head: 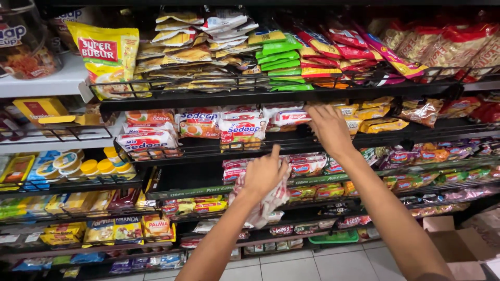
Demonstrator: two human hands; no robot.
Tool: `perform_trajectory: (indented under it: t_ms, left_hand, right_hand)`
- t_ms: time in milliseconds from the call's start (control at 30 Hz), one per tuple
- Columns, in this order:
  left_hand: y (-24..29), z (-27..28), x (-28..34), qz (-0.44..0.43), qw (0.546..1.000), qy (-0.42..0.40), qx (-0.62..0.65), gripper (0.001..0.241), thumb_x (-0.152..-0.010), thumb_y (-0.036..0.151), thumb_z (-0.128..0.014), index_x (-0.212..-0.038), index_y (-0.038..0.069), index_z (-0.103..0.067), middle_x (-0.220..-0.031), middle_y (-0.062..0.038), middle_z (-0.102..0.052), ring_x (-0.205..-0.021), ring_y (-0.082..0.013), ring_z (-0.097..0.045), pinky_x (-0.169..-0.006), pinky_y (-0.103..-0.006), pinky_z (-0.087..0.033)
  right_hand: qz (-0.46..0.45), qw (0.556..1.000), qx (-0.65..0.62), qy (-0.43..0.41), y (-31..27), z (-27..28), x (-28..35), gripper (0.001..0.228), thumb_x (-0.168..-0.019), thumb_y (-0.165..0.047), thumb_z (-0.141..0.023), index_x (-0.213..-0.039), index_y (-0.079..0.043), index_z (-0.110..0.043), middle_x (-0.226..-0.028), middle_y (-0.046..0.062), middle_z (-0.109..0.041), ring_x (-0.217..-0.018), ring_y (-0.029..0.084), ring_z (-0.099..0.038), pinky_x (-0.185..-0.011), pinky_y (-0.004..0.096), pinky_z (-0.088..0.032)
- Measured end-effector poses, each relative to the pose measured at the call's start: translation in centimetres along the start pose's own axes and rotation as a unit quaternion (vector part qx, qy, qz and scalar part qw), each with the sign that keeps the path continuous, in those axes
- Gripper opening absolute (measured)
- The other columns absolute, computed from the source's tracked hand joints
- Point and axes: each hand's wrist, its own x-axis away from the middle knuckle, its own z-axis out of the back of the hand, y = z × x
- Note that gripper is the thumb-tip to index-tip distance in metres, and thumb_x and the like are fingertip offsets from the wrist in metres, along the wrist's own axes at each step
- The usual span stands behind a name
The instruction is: Organizing products and wiping down shelves in a grocery store.
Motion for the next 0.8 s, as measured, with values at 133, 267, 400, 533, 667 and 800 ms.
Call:
perform_trajectory:
  t_ms: [133, 267, 400, 533, 667, 800]
  left_hand:
    - [-0.4, 2.3, -1.2, 0.039, 0.998, -0.006, 0.050, 0.064, -0.103, 0.042, -0.046, -0.155, 0.007, -0.033, -0.074, -0.022, -0.071, -0.067, -0.0428, -0.072, -0.065, -0.0565, -0.057]
    - [-0.7, 2.2, -1.0, 0.025, 0.988, 0.085, 0.123, 0.068, -0.100, 0.042, -0.053, -0.149, -0.001, -0.033, -0.076, -0.022, -0.072, -0.067, -0.0427, -0.072, -0.063, -0.0563, -0.058]
    - [0.7, 3.9, 0.5, 0.071, 0.989, 0.066, 0.115, 0.087, -0.097, 0.041, -0.055, -0.160, 0.001, -0.011, -0.068, -0.026, -0.069, -0.061, -0.0487, -0.068, -0.060, -0.0606, -0.056]
    - [0.2, 3.5, 0.4, 0.049, 0.989, 0.079, 0.118, 0.091, -0.097, 0.039, -0.055, -0.163, 0.005, -0.003, -0.067, -0.024, -0.069, -0.059, -0.0474, -0.068, -0.060, -0.0595, -0.057]
    - [-0.4, 3.9, 0.0, 0.036, 0.994, 0.055, 0.093, 0.091, -0.096, 0.038, -0.056, -0.165, 0.015, 0.000, -0.069, -0.024, -0.069, -0.059, -0.0465, -0.068, -0.057, -0.0604, -0.056]
    - [-0.6, 3.4, 0.0, 0.016, 0.991, 0.111, 0.078, 0.092, -0.096, 0.038, -0.058, -0.162, 0.014, 0.000, -0.075, -0.024, -0.069, -0.056, -0.0461, -0.068, -0.052, -0.0589, -0.056]
  right_hand:
    - [0.020, 0.996, -0.075, -0.037, 0.4, 0.3, -0.4, 0.035, -0.091, -0.016, -0.071, -0.124, -0.006, -0.064, -0.117, 0.012, -0.070, -0.112, 0.034, -0.062, -0.095, 0.046, -0.046]
    - [0.002, 0.976, -0.183, -0.116, 1.6, -2.9, 0.2, 0.035, -0.097, -0.019, -0.067, -0.129, -0.006, -0.063, -0.124, 0.016, -0.068, -0.117, 0.037, -0.060, -0.101, 0.045, -0.046]
    - [0.024, 0.995, -0.076, -0.068, 0.0, -3.5, -0.5, 0.048, -0.089, -0.020, -0.064, -0.136, -0.011, -0.062, -0.142, 0.016, -0.061, -0.131, 0.039, -0.053, -0.106, 0.051, -0.039]
    - [0.052, 0.994, -0.048, -0.083, -0.3, -3.7, -0.8, 0.055, -0.094, -0.026, -0.060, -0.147, -0.009, -0.055, -0.147, 0.018, -0.056, -0.134, 0.041, -0.049, -0.106, 0.057, -0.035]
    - [0.036, 0.987, -0.099, -0.119, 0.1, -2.4, -2.1, 0.057, -0.098, -0.043, -0.059, -0.142, -0.007, -0.055, -0.141, 0.021, -0.057, -0.132, 0.038, -0.051, -0.109, 0.058, -0.034]
    - [-0.138, 0.957, -0.042, -0.250, 3.4, -5.7, -3.6, 0.055, -0.114, -0.052, -0.040, -0.125, -0.006, -0.068, -0.121, 0.023, -0.071, -0.121, 0.037, -0.065, -0.114, 0.049, -0.048]
